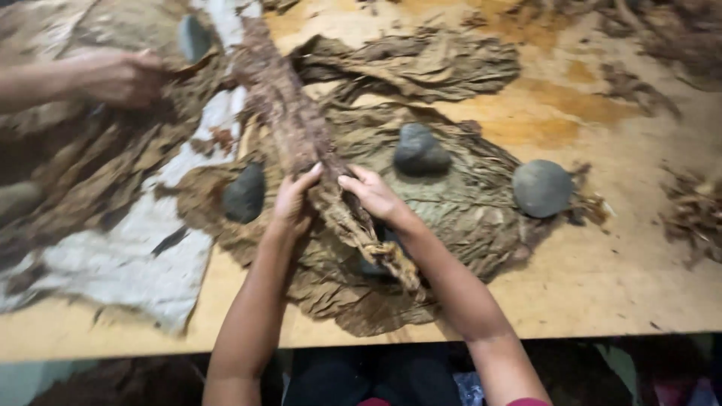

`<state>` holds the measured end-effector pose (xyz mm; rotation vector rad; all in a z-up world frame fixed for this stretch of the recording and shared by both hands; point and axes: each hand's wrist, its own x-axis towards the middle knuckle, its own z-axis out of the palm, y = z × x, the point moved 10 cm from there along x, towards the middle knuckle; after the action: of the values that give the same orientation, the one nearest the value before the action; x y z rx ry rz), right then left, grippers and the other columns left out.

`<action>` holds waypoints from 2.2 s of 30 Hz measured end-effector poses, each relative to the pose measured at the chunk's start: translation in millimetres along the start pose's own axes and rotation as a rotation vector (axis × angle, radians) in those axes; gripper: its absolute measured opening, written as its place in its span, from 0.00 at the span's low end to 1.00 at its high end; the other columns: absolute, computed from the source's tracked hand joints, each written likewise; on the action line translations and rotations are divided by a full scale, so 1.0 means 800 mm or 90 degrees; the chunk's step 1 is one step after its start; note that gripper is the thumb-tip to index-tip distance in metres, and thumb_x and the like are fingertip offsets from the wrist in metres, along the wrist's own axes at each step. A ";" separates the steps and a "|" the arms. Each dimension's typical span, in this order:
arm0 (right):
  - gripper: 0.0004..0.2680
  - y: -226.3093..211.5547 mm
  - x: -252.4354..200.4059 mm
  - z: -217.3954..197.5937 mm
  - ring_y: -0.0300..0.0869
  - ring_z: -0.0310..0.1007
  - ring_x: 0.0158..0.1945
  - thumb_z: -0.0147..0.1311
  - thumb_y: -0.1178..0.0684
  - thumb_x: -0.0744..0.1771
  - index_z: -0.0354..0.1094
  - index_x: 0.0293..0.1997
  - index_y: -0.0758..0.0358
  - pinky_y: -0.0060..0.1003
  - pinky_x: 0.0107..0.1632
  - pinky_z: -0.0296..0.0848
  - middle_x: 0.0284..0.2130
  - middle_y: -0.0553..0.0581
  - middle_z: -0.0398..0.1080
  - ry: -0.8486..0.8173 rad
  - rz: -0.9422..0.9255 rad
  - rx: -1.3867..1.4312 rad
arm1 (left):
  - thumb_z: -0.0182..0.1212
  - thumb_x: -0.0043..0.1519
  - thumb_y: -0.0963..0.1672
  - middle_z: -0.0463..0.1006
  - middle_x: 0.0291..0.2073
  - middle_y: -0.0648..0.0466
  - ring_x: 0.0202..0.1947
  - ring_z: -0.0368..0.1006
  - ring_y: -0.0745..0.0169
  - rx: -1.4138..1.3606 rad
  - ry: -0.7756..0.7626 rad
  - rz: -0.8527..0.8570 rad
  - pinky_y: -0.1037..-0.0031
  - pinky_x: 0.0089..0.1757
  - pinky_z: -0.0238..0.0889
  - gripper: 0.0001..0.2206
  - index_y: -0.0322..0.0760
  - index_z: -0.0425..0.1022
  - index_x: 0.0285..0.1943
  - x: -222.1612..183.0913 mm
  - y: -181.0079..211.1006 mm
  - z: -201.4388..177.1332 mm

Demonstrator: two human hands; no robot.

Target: Flattening and processing large dried leaves on a workbench using stones as weights and tearing away stems.

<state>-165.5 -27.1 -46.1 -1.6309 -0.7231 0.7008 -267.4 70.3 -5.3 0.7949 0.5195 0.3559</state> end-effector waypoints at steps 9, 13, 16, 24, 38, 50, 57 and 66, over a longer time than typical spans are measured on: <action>0.13 -0.097 -0.049 -0.084 0.40 0.74 0.58 0.59 0.48 0.71 0.73 0.63 0.56 0.43 0.65 0.71 0.54 0.60 0.77 0.155 -0.056 0.025 | 0.75 0.60 0.42 0.81 0.40 0.54 0.45 0.79 0.60 -0.013 0.010 0.006 0.62 0.48 0.75 0.15 0.43 0.78 0.54 0.070 -0.057 -0.073; 0.17 -0.054 -0.014 -0.125 0.40 0.74 0.56 0.68 0.56 0.68 0.71 0.64 0.60 0.41 0.64 0.74 0.52 0.57 0.77 0.183 -0.120 0.089 | 0.75 0.61 0.43 0.83 0.45 0.51 0.49 0.80 0.58 -0.040 0.022 0.036 0.59 0.52 0.75 0.17 0.40 0.79 0.58 0.047 -0.045 -0.049; 0.21 -0.072 -0.036 -0.106 0.39 0.79 0.51 0.67 0.62 0.66 0.68 0.66 0.55 0.37 0.57 0.82 0.48 0.54 0.78 0.177 -0.087 0.220 | 0.71 0.64 0.42 0.83 0.47 0.46 0.49 0.82 0.47 -0.116 -0.001 0.034 0.53 0.49 0.76 0.15 0.41 0.77 0.59 0.069 -0.064 -0.063; 0.14 -0.060 -0.028 -0.143 0.40 0.76 0.53 0.56 0.58 0.72 0.68 0.66 0.57 0.38 0.58 0.79 0.51 0.59 0.76 0.286 -0.157 0.092 | 0.68 0.67 0.43 0.83 0.49 0.41 0.47 0.83 0.43 -0.155 -0.015 0.052 0.51 0.46 0.79 0.14 0.41 0.75 0.60 0.106 -0.101 -0.083; 0.29 -0.169 -0.091 -0.061 0.61 0.66 0.65 0.66 0.63 0.63 0.60 0.75 0.59 0.56 0.65 0.67 0.63 0.75 0.65 0.103 -0.065 -0.094 | 0.81 0.49 0.34 0.81 0.48 0.46 0.47 0.79 0.54 -0.019 -0.141 0.152 0.61 0.46 0.77 0.35 0.38 0.68 0.65 0.083 -0.091 -0.073; 0.21 -0.183 -0.150 -0.294 0.59 0.63 0.70 0.49 0.78 0.72 0.54 0.75 0.72 0.50 0.74 0.61 0.68 0.75 0.62 0.465 -0.556 -0.104 | 0.64 0.52 0.32 0.85 0.42 0.45 0.30 0.82 0.56 -0.141 -0.188 0.005 0.70 0.32 0.78 0.30 0.38 0.72 0.67 0.060 -0.054 -0.040; 0.17 -0.063 -0.217 -0.426 0.60 0.79 0.62 0.69 0.62 0.71 0.66 0.66 0.69 0.51 0.64 0.76 0.62 0.76 0.73 0.924 -0.553 0.059 | 0.61 0.52 0.32 0.79 0.45 0.51 0.35 0.73 0.65 -0.082 -0.035 0.070 0.77 0.35 0.69 0.36 0.42 0.65 0.74 0.063 -0.031 -0.065; 0.23 -0.017 -0.172 -0.397 0.61 0.72 0.63 0.58 0.57 0.62 0.64 0.66 0.61 0.56 0.64 0.73 0.61 0.68 0.69 0.901 -0.401 0.660 | 0.60 0.61 0.36 0.79 0.47 0.49 0.35 0.77 0.57 -0.202 -0.115 0.110 0.69 0.36 0.76 0.24 0.47 0.67 0.66 0.039 0.017 -0.047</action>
<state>-8.3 -327.6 26.6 -0.5276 0.2284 -0.5429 -264.9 116.1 -26.4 0.5580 0.2166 0.5069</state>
